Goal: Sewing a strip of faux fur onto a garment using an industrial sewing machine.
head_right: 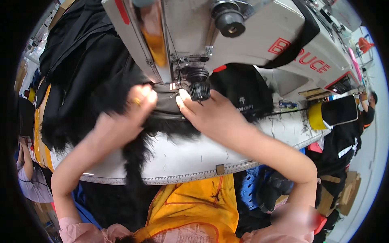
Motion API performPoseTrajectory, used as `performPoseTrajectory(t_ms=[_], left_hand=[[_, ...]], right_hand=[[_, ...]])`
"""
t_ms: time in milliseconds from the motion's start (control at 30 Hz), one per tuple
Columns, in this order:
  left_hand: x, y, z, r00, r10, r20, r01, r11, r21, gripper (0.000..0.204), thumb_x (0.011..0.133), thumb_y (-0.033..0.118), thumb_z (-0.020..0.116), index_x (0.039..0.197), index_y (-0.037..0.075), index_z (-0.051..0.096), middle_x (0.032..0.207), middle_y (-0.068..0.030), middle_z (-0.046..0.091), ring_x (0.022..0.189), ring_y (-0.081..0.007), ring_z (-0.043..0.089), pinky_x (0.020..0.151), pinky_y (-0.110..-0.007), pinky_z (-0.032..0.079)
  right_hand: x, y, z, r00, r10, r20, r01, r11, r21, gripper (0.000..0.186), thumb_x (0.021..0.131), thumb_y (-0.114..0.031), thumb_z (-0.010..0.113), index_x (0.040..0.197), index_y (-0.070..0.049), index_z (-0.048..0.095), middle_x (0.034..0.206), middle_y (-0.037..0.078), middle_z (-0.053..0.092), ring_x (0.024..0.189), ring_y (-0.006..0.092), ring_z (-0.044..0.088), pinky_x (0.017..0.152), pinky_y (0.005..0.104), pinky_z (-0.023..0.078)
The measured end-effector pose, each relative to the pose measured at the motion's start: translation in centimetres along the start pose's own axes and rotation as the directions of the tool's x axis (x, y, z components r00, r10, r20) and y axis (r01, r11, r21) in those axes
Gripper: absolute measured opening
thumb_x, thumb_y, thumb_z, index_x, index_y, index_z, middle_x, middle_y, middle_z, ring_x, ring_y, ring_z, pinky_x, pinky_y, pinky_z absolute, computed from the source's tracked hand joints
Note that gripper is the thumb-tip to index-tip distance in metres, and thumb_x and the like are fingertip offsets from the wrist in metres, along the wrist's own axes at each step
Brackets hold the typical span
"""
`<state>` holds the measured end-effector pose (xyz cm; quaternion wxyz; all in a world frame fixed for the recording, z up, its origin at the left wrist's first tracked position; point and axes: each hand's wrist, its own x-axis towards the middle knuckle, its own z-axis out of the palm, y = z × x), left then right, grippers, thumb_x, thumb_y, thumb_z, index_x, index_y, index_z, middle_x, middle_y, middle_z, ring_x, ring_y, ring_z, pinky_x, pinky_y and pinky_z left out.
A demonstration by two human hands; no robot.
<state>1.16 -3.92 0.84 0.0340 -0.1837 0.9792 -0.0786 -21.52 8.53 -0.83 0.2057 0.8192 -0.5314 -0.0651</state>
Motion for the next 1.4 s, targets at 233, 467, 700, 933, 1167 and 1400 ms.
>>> performPoseTrajectory(t_ms=[233, 467, 700, 933, 1167, 1400], left_hand=[[-2.8, 0.6, -1.9, 0.971, 0.237, -0.015, -0.235, 0.97, 0.064, 0.056, 0.081, 0.011, 0.059, 0.134, -0.006, 0.056, 0.144, -0.0185, 0.052, 0.133, -0.0288, 0.051, 0.106, -0.039, 0.044], [4.8, -1.0, -2.0, 0.833, 0.54, -0.122, -0.551, 0.785, -0.285, 0.028, 0.08, 0.022, 0.07, 0.1, 0.004, 0.063, 0.111, -0.0086, 0.063, 0.105, -0.0243, 0.06, 0.084, -0.033, 0.054], [-0.6, -2.8, -0.5, 0.88, 0.466, -0.094, -0.474, 0.844, -0.249, 0.059, 0.076, 0.025, 0.075, 0.131, 0.01, 0.06, 0.128, -0.0077, 0.059, 0.098, -0.02, 0.062, 0.068, -0.031, 0.057], [1.8, 0.0, 0.7, 0.831, 0.459, -0.316, -0.477, 0.879, 0.023, 0.046, 0.081, 0.015, 0.064, 0.123, -0.003, 0.063, 0.114, -0.0083, 0.062, 0.099, -0.0188, 0.061, 0.078, -0.027, 0.053], [-1.1, -0.4, 1.8, 0.88, 0.313, -0.358, -0.381, 0.915, -0.137, 0.041, 0.082, 0.011, 0.061, 0.121, 0.004, 0.068, 0.134, -0.0072, 0.063, 0.114, -0.0178, 0.066, 0.083, -0.027, 0.053], [-0.2, -1.9, 2.6, 0.875, 0.279, -0.396, -0.337, 0.938, -0.083, 0.045, 0.084, 0.009, 0.06, 0.128, 0.009, 0.066, 0.136, -0.0096, 0.063, 0.113, -0.0181, 0.067, 0.084, -0.026, 0.054]], right_hand=[[-0.9, -1.6, -0.5, 0.997, 0.06, 0.053, -0.057, 0.997, -0.061, 0.057, 0.084, -0.013, 0.057, 0.141, -0.011, 0.056, 0.149, 0.005, 0.051, 0.11, 0.0151, 0.057, 0.051, 0.019, 0.048], [-0.4, 0.3, 0.0, 0.988, 0.146, 0.045, -0.153, 0.944, 0.291, 0.057, 0.082, -0.009, 0.059, 0.139, -0.012, 0.056, 0.142, 0.008, 0.058, 0.12, 0.027, 0.059, 0.088, 0.0352, 0.054], [-1.0, 1.1, 2.2, 0.96, 0.236, -0.149, -0.142, 0.874, 0.464, 0.046, 0.072, -0.005, 0.068, 0.116, -0.021, 0.066, 0.094, 0.0, 0.061, 0.095, 0.0228, 0.06, 0.076, 0.0354, 0.056], [-0.8, 0.6, 2.2, 0.951, 0.227, -0.211, -0.136, 0.918, 0.372, 0.039, 0.079, -0.009, 0.065, 0.115, -0.022, 0.066, 0.098, 0.0, 0.064, 0.096, 0.0231, 0.06, 0.077, 0.0354, 0.056], [-0.9, 0.5, 2.0, 0.956, 0.258, -0.141, -0.194, 0.913, 0.358, 0.041, 0.082, -0.01, 0.063, 0.12, -0.024, 0.067, 0.096, 0.001, 0.064, 0.093, 0.0227, 0.061, 0.074, 0.033, 0.056], [-0.5, 2.8, 4.6, 0.968, 0.224, -0.112, -0.178, 0.93, 0.32, 0.053, 0.08, -0.013, 0.066, 0.131, -0.027, 0.065, 0.104, 0.002, 0.07, 0.093, 0.0297, 0.063, 0.082, 0.0422, 0.054]])
